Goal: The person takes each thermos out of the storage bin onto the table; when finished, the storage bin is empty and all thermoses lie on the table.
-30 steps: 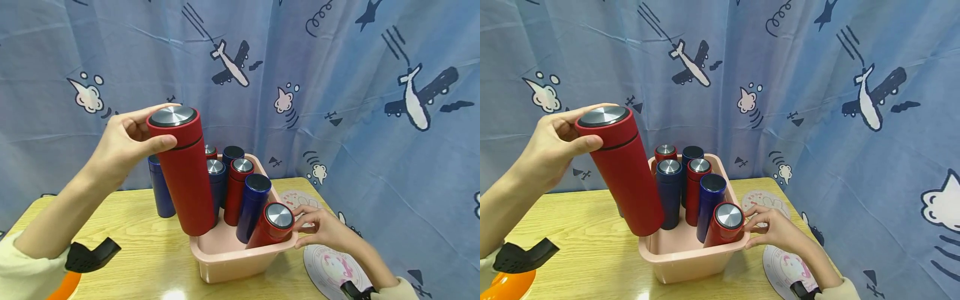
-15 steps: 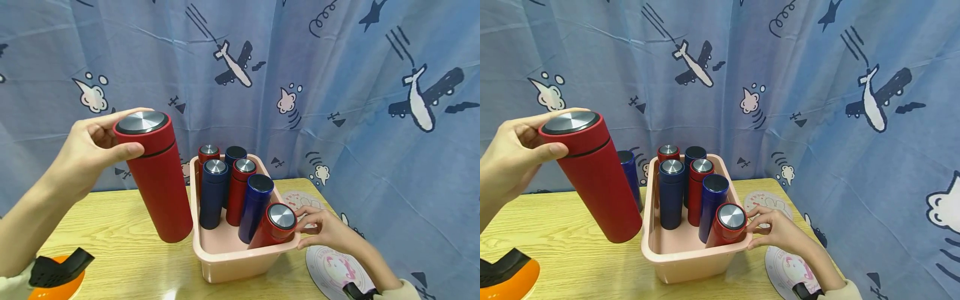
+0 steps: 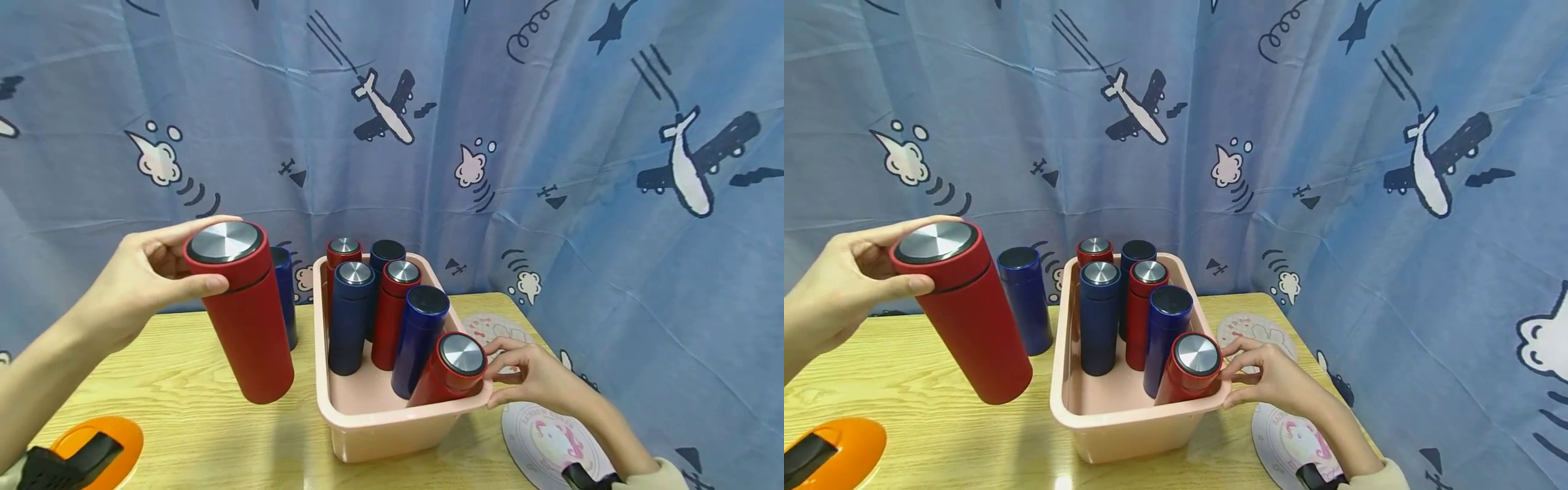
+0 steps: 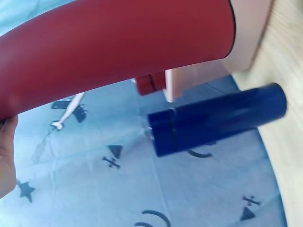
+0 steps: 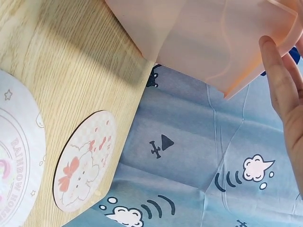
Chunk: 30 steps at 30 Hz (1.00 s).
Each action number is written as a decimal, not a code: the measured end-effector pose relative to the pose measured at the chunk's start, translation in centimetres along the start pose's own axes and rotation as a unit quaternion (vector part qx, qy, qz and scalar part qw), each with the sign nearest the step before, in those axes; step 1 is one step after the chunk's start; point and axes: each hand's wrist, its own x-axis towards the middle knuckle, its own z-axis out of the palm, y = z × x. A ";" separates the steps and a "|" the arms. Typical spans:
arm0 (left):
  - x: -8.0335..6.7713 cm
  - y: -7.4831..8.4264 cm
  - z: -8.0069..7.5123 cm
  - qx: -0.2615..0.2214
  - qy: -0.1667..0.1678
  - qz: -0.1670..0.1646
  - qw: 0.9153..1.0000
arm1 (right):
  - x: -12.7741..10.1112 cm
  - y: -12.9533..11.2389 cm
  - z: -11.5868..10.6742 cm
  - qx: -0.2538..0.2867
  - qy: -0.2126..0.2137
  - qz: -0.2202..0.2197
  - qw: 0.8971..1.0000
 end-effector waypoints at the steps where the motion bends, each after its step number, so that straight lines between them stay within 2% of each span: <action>1: -0.1 -0.2 0.0 0.003 -0.002 -0.006 1.000 | 0.0 0.0 0.0 0.003 -0.001 -0.002 1.000; 9: -1.0 -2.0 -0.9 0.065 0.000 -0.072 0.995 | 0.1 0.3 -0.2 -0.013 0.008 -0.021 1.000; 17: -2.4 -3.5 -2.5 0.126 -0.012 -0.102 0.987 | 0.1 0.3 -0.1 0.002 0.000 -0.018 1.000; 23: -3.0 -4.1 -3.8 0.174 -0.030 -0.101 0.979 | 0.0 0.2 0.0 0.007 -0.002 -0.028 1.000; 30: -3.1 -4.8 -5.2 0.177 -0.058 -0.079 0.979 | -0.1 0.1 0.1 0.021 -0.003 -0.032 0.999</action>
